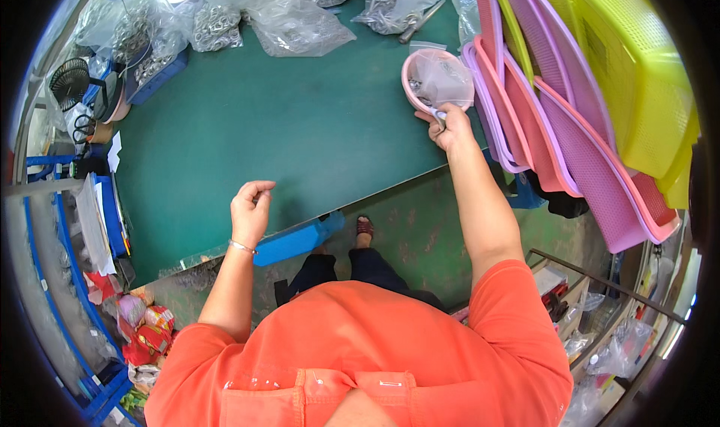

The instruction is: The person collects metal hooks into small plastic bags, places a small white card into one bag, and then transfers bags between different locations in a factory setting.

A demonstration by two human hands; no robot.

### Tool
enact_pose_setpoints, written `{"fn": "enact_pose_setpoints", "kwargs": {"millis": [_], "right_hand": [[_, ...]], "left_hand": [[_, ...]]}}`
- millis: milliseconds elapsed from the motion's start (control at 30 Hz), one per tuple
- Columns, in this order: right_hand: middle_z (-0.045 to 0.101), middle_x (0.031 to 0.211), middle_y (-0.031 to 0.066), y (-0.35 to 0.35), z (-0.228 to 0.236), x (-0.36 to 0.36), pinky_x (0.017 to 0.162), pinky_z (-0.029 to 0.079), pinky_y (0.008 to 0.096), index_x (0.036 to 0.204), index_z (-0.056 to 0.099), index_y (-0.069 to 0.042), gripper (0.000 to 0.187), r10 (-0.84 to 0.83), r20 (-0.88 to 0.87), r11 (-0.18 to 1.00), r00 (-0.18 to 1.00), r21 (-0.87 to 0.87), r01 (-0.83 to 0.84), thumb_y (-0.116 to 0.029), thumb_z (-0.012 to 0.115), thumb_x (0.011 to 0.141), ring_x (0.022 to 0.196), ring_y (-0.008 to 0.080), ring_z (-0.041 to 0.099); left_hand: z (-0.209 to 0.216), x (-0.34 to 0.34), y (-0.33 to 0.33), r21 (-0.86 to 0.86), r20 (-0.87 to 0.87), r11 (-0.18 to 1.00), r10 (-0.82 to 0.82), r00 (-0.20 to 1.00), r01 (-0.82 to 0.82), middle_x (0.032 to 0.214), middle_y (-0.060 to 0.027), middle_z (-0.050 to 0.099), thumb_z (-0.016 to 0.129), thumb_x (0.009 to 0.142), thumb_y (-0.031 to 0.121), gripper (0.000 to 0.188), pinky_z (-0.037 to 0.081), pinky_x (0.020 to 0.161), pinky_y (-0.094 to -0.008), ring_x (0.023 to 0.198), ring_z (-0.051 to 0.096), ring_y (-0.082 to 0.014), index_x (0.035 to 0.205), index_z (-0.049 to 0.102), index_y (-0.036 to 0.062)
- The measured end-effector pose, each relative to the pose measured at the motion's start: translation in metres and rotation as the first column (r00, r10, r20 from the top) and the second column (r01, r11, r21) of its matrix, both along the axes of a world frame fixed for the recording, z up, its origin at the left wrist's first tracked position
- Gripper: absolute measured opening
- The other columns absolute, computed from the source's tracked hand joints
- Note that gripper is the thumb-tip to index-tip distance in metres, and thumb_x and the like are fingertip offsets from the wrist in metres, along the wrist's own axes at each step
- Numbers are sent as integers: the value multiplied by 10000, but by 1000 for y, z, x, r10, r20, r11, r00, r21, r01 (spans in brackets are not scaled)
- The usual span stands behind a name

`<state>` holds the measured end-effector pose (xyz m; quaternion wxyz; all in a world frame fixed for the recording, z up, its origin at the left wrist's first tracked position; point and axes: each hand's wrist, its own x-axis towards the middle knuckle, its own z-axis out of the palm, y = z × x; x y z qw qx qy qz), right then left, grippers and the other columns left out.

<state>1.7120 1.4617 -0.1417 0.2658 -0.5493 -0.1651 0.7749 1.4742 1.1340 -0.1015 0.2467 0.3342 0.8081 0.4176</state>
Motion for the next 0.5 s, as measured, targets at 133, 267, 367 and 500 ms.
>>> {"fn": "enact_pose_setpoints", "kwargs": {"millis": [133,267,367,500], "right_hand": [[539,666,79,-29,14,24,336,259,216,958,473,-73,370,149,-88,966,985,-198,-164,-422,520,843,448,104,404],[476,714,51,-106,53,43,442,302,248,1006,462,-50,319,107,-357,989,928,-56,-135,-304,476,813,518,132,390],[521,833,76,-151,80,49,575,442,286,1112,443,-7,369,93,-381,985,920,170,-29,-73,449,749,711,181,529],[512,1050,112,-221,119,34,863,438,298,1187,385,30,488,20,-134,854,991,518,53,112,488,717,975,188,524]], "left_hand": [[4,13,1,64,88,998,-13,996,7,827,-50,595,540,809,13,131,454,650,-229,690,543,-96,904,631,2],[19,39,16,150,229,971,-217,949,186,877,-44,613,556,829,35,139,462,694,-222,758,559,-89,949,614,-3],[49,69,40,224,428,891,-455,781,396,910,-53,612,590,830,75,217,469,691,-226,788,564,-97,1033,578,0],[79,99,55,325,725,765,-579,373,556,984,-75,564,617,823,141,457,462,636,-232,799,566,-124,1205,418,-11]]}}
